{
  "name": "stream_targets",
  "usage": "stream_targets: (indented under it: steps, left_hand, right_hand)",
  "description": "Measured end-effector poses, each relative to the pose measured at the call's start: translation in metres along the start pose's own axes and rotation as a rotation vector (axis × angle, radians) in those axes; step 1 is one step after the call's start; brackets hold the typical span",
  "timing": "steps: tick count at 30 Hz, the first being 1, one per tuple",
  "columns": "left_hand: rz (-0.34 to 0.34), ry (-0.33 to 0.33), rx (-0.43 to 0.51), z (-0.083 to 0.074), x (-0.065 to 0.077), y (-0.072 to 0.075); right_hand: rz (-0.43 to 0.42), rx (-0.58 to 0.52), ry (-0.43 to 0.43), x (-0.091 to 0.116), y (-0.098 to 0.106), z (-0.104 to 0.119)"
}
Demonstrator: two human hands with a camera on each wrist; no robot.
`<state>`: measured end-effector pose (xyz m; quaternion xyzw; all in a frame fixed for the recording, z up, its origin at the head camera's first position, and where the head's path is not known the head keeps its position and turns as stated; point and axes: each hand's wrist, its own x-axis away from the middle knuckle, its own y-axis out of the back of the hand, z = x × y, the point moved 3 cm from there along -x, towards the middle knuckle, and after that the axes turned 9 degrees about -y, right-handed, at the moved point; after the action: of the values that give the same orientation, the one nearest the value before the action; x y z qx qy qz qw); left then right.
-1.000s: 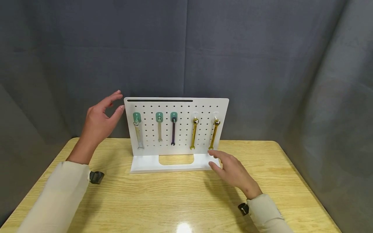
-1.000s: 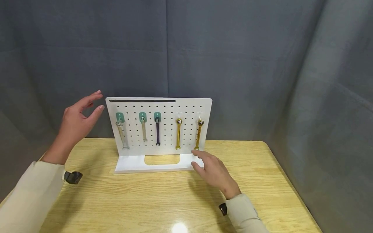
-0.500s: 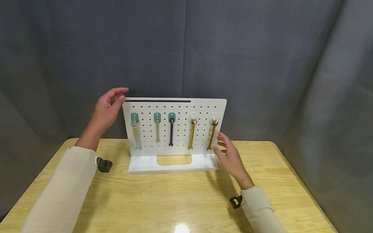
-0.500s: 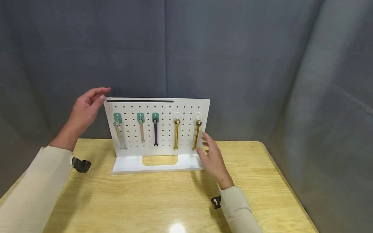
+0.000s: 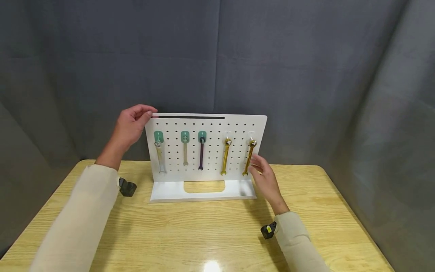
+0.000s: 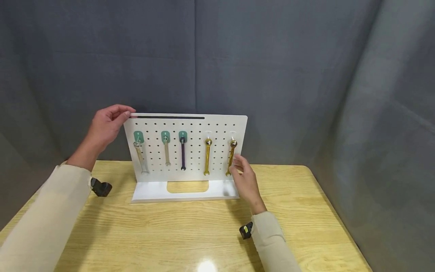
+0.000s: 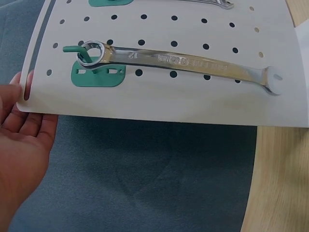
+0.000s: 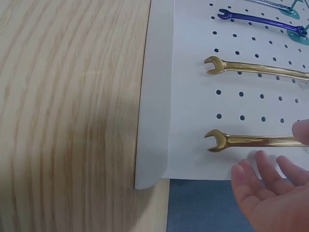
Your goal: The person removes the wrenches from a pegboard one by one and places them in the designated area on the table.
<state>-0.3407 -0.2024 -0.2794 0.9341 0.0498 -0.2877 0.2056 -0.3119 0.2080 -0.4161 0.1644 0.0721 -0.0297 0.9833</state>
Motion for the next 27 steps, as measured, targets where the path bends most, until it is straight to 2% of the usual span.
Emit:
stream_targets:
  steps: [4,9,13,24,27]
  left_hand:
    - [-0.015,0.025,-0.014,0.001,-0.001,-0.001]
    - [-0.032,0.009,-0.041,0.001,-0.003,-0.001]
    - [-0.025,0.007,-0.072,0.0,0.0,-0.001]
    - [-0.04,0.007,-0.105,0.005,0.001,-0.002]
    - [-0.032,0.016,-0.078,0.008,0.0,-0.001]
  right_hand:
    - [0.004,-0.008,-0.018,-0.004,-0.003,-0.002]
    - [0.03,-0.01,-0.071,-0.004,-0.005,-0.002]
    - [0.062,-0.002,-0.115,0.0,-0.006,-0.004]
    - [0.078,0.004,-0.128,0.008,-0.005,-0.007]
    - [0.097,0.009,-0.126,0.01,-0.004,-0.01]
